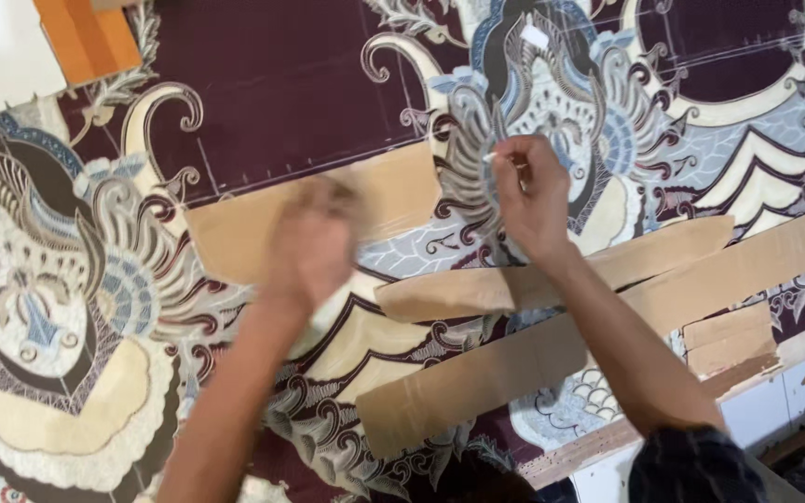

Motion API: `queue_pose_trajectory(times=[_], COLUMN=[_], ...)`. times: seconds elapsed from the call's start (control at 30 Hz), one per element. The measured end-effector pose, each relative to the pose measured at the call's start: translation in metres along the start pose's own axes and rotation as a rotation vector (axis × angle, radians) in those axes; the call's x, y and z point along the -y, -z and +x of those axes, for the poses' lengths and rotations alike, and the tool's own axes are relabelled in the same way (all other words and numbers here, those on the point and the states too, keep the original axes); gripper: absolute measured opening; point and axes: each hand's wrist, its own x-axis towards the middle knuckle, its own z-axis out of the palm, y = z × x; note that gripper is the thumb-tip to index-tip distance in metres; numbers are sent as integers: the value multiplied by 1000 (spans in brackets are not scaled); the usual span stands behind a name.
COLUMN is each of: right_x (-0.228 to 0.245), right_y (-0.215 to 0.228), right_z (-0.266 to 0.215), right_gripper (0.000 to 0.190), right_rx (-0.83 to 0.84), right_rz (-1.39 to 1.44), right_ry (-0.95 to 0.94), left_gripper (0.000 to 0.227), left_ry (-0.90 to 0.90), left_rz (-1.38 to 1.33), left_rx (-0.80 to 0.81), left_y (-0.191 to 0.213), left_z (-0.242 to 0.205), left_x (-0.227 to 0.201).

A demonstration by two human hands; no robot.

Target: The person assembles flat cardboard pieces on a patterned fabric surface. They align and press the pieces together, occasionally using a small white object to smooth or mark the joints. The person handles multiple cardboard strips and a small form document, arranging them into a larger structure.

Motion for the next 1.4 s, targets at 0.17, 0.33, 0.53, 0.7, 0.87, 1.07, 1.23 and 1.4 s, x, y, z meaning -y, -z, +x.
queue_pose_trajectory(times=[0.17, 0.33, 0.53, 0.7, 0.87, 1.07, 1.23, 1.4], right_x=[0, -1, 9, 15, 25, 22, 15, 34], right_y=[-40, -61, -62, -47, -24, -36, -47, -57], right_z=[24, 37, 48, 26, -2, -11, -10, -35], right_gripper=[13, 13, 12, 6, 9, 8, 5, 2], right_rx=[-102, -97, -47, 149, 157, -2, -17, 94], right_rz=[-209, -347, -441, -506, -462, -278, -394, -428], right_ry=[46, 134, 189, 249, 107, -141, -33, 2], left_gripper=[29, 41, 38, 47, 54, 52, 48, 46], left_ry=[-28, 31, 51, 29, 17, 34, 45, 32], left_rz=[-109, -140, -124, -116, -99, -91, -100, -104], left_rx=[-151, -115, -35, -67, -92, -25, -29, -34], left_y=[-46, -54, -48, -53, -48, -45, -45, -54], left_z=[53, 60, 67, 63, 65, 67, 66, 66], left_x=[-37, -36, -35, -33, -33, -35, -35, -32])
